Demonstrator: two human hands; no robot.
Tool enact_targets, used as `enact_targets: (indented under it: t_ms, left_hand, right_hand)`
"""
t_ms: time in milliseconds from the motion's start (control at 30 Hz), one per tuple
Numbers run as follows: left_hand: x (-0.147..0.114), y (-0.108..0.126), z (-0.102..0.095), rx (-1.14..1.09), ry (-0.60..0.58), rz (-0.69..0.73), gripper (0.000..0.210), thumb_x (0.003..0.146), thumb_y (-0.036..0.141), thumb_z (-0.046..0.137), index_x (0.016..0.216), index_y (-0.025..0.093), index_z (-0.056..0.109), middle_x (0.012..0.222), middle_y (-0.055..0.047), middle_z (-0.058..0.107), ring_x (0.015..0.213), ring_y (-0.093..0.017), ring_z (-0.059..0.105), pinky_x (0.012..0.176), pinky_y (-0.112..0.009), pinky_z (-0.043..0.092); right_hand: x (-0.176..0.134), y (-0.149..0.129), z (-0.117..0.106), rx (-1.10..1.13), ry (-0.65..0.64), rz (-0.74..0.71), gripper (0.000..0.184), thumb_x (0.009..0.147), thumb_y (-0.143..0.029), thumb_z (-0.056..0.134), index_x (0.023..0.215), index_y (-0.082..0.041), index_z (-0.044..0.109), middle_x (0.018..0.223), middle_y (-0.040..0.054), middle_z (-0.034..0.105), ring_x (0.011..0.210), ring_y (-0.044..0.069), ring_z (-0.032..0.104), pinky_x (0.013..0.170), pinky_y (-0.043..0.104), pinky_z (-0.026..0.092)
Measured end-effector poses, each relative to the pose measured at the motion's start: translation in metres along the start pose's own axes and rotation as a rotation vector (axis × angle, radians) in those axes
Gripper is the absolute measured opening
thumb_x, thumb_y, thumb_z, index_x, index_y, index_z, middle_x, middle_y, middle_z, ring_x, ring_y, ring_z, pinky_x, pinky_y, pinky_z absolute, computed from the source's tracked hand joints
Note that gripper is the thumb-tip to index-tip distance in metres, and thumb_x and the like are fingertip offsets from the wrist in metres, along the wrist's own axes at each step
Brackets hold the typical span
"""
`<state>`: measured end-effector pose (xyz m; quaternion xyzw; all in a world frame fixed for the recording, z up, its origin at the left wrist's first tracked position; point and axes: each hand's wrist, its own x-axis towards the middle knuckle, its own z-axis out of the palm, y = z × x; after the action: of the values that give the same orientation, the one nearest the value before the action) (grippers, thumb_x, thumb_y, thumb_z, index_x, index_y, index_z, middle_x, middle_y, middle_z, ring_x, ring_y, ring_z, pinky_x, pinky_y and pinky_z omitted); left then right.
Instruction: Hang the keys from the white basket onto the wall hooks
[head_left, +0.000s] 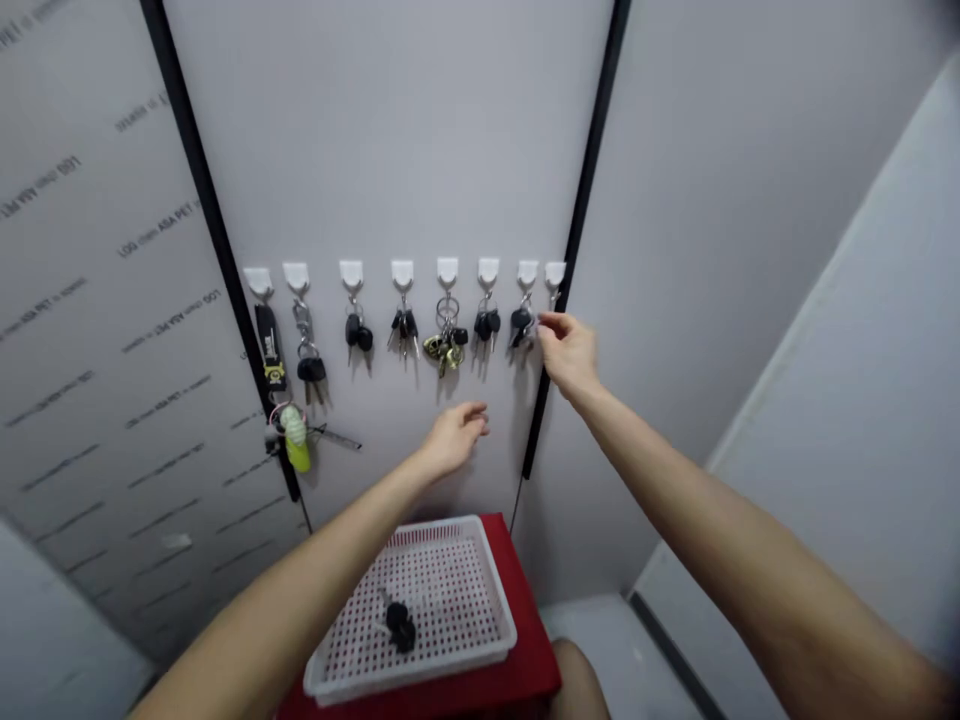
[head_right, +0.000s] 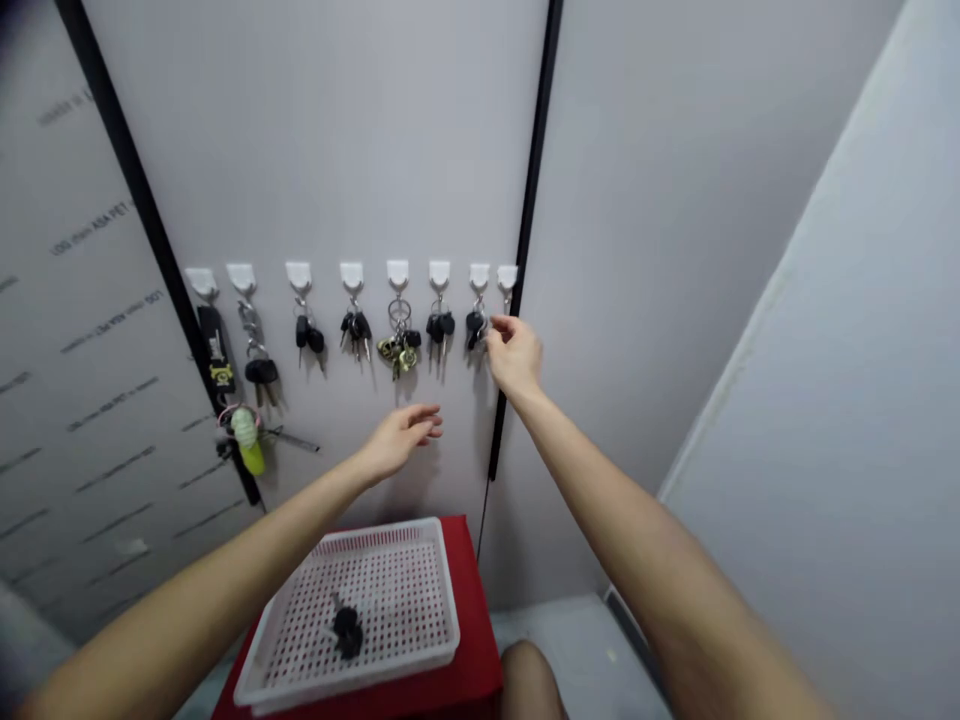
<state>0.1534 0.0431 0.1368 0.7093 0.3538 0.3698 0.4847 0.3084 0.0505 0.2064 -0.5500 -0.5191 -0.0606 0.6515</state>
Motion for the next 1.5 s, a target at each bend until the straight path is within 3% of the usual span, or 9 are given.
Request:
enact_targets:
  t_ms: [100,233,333,500,733,900,1133,1333,1500]
  left_hand:
    - [-0.033,-0.06,-0.017,0.086,-0.06,-0.1,0.032,0.069,0.013,0.036,0.099,0.008,0.045,0.092,-0.011,0.055,0.073,-0.011,0.053,0.067,-0.024,0.04]
    - [-0.082,-0.127,-0.035,0.284,-0.086,-0.169,0.028,0.068,0.018,0.037,0.093,0.012,0.049,0.085,-0.006,0.058,0.076,-0.012,0.052,0.071,-0.025,0.039]
    - [-0.107,-0.148,-0.043,0.419,-0.179,-0.152,0.026,0.067,0.019,0.037,0.088,0.014,0.051,0.085,-0.005,0.058,0.078,-0.013,0.051,0.072,-0.025,0.038]
    - [-0.119,-0.153,-0.045,0.544,-0.265,-0.105,0.031,0.067,0.015,0.034,0.093,0.016,0.05,0.086,-0.004,0.058,0.08,-0.012,0.05,0.074,-0.024,0.037]
    - [-0.12,-0.156,-0.046,0.412,-0.237,-0.142,0.033,0.061,0.005,0.033,0.085,0.016,0.054,0.082,-0.002,0.058,0.079,-0.012,0.049,0.075,-0.024,0.035]
    - [-0.104,-0.136,-0.03,0.078,-0.258,-0.114,0.037,0.056,0.003,0.041,0.091,0.013,0.049,0.084,-0.002,0.056,0.078,-0.012,0.048,0.072,-0.024,0.037]
    - [-0.025,-0.036,0.014,-0.045,-0.009,0.072,0.025,0.065,0.015,0.041,0.088,0.01,0.05,0.08,-0.005,0.056,0.071,-0.011,0.049,0.065,-0.023,0.039]
    - [0.032,0.047,0.04,0.038,0.085,0.235,0.03,0.065,0.013,0.043,0.095,0.014,0.047,0.08,-0.004,0.057,0.068,-0.01,0.05,0.065,-0.023,0.039]
    - [0.055,0.097,0.052,0.13,0.178,0.303,0.039,0.063,0.01,0.045,0.102,0.013,0.042,0.099,-0.009,0.052,0.088,-0.015,0.047,0.077,-0.027,0.034]
  right_hand:
    - [-0.058,0.015,0.0,-0.097,-0.103,-0.185,0.023,0.062,-0.015,0.042,0.082,-0.014,0.053,0.08,0.005,0.053,0.069,0.011,0.049,0.064,0.026,0.04]
    - [-0.161,0.029,0.01,-0.038,-0.847,-0.29,0.021,0.063,-0.011,0.041,0.077,-0.015,0.056,0.069,0.0028,0.055,0.063,0.009,0.049,0.061,0.022,0.039]
    - [-0.216,0.033,0.022,0.013,-1.304,-0.361,0.024,0.062,-0.01,0.044,0.081,-0.017,0.057,0.073,0.0028,0.057,0.065,0.009,0.05,0.061,0.02,0.038]
    - [-0.251,0.036,0.048,-0.065,-1.549,-0.452,0.024,0.06,-0.018,0.049,0.083,-0.02,0.057,0.08,0.0031,0.057,0.069,0.012,0.051,0.059,0.021,0.036]
    - [-0.266,0.043,0.062,-0.103,-1.356,-0.263,0.017,0.056,-0.006,0.043,0.065,-0.015,0.055,0.061,0.0006,0.056,0.056,0.009,0.048,0.055,0.018,0.034]
    - [-0.22,0.035,0.046,0.027,-1.096,0.076,0.012,0.06,-0.011,0.043,0.065,-0.014,0.053,0.052,-0.0024,0.051,0.046,0.006,0.043,0.045,0.015,0.033]
    - [-0.106,0.007,0.0,0.229,-0.742,0.259,0.009,0.059,-0.018,0.047,0.066,-0.013,0.05,0.055,-0.0023,0.052,0.049,0.007,0.047,0.052,0.02,0.04]
    - [-0.017,-0.017,-0.037,0.245,-0.376,0.234,0.01,0.055,-0.014,0.05,0.064,-0.012,0.051,0.05,-0.0038,0.05,0.043,0.005,0.046,0.049,0.021,0.042]
    - [0.038,-0.021,-0.04,0.232,-0.168,0.162,0.008,0.059,-0.011,0.046,0.064,-0.011,0.052,0.049,-0.0034,0.049,0.042,0.004,0.047,0.048,0.022,0.044]
